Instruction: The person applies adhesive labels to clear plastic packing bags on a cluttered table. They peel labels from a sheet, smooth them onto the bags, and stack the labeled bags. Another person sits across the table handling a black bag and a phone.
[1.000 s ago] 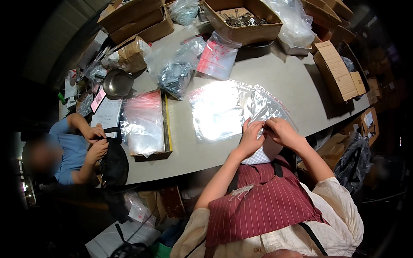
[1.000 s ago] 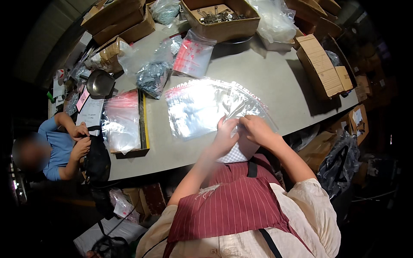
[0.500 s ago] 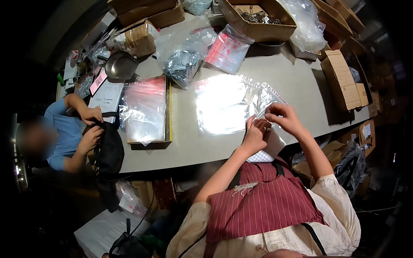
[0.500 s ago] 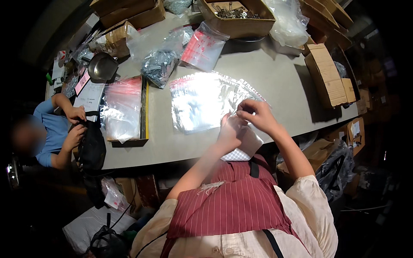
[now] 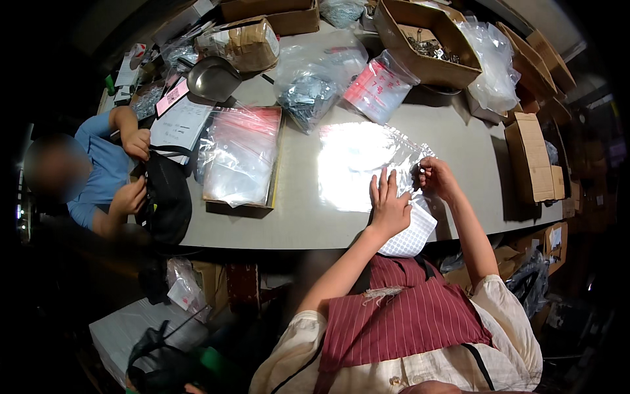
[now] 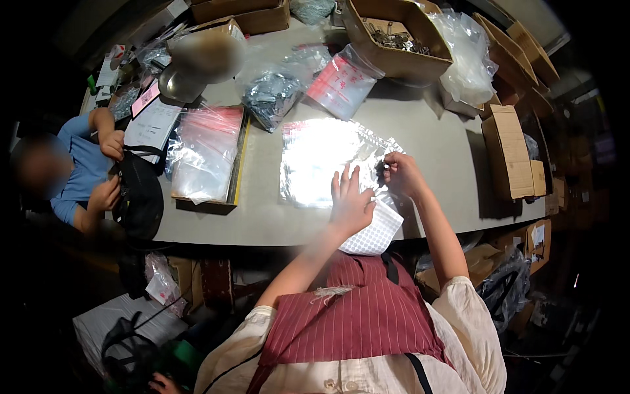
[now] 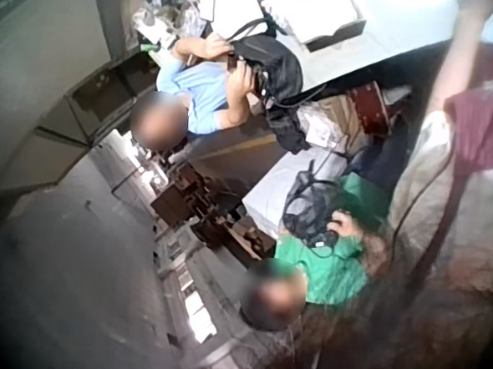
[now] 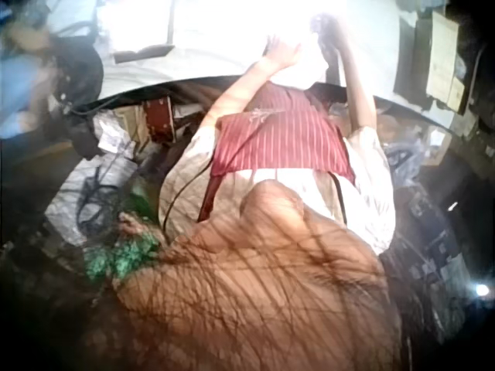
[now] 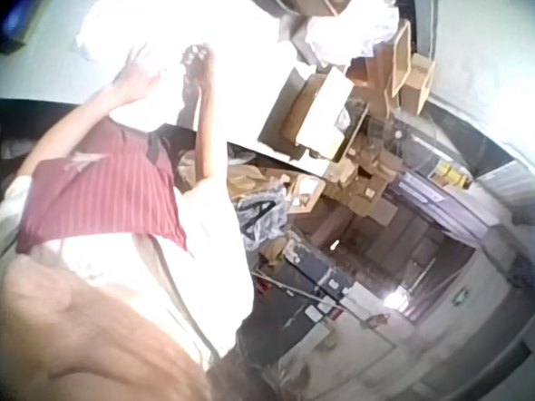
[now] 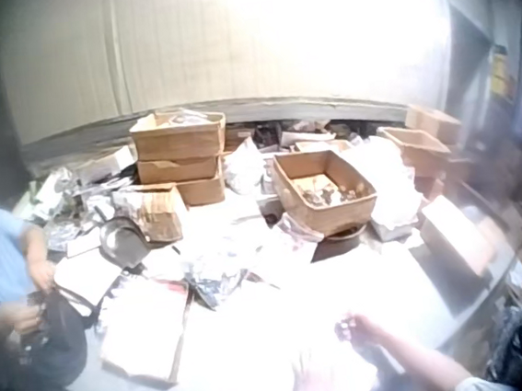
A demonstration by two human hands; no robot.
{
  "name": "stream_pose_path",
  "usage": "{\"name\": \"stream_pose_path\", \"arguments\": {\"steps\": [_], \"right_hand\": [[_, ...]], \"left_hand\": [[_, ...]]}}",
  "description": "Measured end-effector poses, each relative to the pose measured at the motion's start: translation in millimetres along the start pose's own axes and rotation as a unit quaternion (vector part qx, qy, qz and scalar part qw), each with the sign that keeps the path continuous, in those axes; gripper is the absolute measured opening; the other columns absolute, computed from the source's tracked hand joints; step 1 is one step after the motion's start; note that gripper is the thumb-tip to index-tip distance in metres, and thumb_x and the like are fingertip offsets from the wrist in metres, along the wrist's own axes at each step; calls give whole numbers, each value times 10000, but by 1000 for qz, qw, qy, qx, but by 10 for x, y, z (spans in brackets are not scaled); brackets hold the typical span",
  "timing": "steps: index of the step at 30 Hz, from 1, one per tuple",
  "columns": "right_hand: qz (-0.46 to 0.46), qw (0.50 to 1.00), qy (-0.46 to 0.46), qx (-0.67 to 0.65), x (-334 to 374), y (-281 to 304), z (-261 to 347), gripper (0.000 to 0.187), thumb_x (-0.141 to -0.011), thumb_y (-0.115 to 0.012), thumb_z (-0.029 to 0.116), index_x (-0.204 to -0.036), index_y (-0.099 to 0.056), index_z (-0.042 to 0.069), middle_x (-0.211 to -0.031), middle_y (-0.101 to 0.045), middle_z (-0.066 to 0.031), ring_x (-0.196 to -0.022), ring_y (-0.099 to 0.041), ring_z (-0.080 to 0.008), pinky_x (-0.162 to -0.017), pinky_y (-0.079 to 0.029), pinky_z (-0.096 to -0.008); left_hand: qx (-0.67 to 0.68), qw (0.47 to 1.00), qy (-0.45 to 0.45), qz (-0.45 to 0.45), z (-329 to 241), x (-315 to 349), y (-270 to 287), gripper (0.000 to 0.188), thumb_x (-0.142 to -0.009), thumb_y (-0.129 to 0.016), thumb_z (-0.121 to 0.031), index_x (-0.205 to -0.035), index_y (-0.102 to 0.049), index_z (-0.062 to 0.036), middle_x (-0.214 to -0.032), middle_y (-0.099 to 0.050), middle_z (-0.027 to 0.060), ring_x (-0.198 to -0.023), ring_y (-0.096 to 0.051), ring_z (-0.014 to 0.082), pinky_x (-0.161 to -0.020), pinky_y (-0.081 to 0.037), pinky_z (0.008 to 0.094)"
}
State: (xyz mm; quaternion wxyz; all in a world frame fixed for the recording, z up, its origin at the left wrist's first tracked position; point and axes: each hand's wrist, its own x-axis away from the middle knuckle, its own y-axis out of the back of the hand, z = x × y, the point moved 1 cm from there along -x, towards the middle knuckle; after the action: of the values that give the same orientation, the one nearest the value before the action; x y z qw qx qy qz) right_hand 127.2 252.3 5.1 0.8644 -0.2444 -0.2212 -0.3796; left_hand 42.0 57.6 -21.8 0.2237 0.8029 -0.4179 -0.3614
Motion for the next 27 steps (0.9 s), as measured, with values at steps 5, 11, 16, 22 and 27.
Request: {"name": "stream_pose_path", "arguments": {"steps": [5,11,16,22,27], "right_hand": [[33,969,118,212,-135,-361,161,88,-885,-651,121,-855,-659,38,-770,-594,4,-677,-515,-95,-631,-440,-266],[110,781,223,573,-469,-968,9,242,-815,-705,204,-954,-702,6,-892,-716,-201,-830,-700,-349,-765,-546,-449],[-11,651,305,695,-703,-767,-72,293,-846,-681,281,-893,-655,-7,-881,-697,-236,-860,-669,-442,-763,-522,-521],[-29,668,161,726,-501,-136,330,552,-749,-812,511,-751,-718,-33,-657,-641,-230,-655,-660,-397,-633,-491,-477],[-28,597,144,789,-337,-77,466,533,-756,-805,500,-819,-728,-24,-776,-684,-247,-710,-671,-395,-646,-506,-457]], "left_hand": [[72,995,-1,66,-63,80,-306,225,-803,-695,-172,-981,-718,-36,-1448,-437,365,-1451,-291,521,-1214,-104,665],[11,996,-18,82,-148,141,-473,331,-870,-593,-232,-1115,-709,-43,-1441,-442,321,-1446,-276,526,-1224,-65,666],[37,991,-6,125,-138,129,-411,332,-860,-621,-212,-1135,-694,-41,-1411,-467,308,-1453,-279,500,-1232,-78,655],[47,990,-112,77,-188,121,-342,223,-853,-632,-157,-1029,-660,-23,-1160,-594,259,-1288,-487,455,-1231,-145,637],[44,986,-149,67,-210,158,-341,195,-829,-669,-173,-974,-658,-43,-1068,-606,197,-1231,-519,410,-1214,-175,652]]}}
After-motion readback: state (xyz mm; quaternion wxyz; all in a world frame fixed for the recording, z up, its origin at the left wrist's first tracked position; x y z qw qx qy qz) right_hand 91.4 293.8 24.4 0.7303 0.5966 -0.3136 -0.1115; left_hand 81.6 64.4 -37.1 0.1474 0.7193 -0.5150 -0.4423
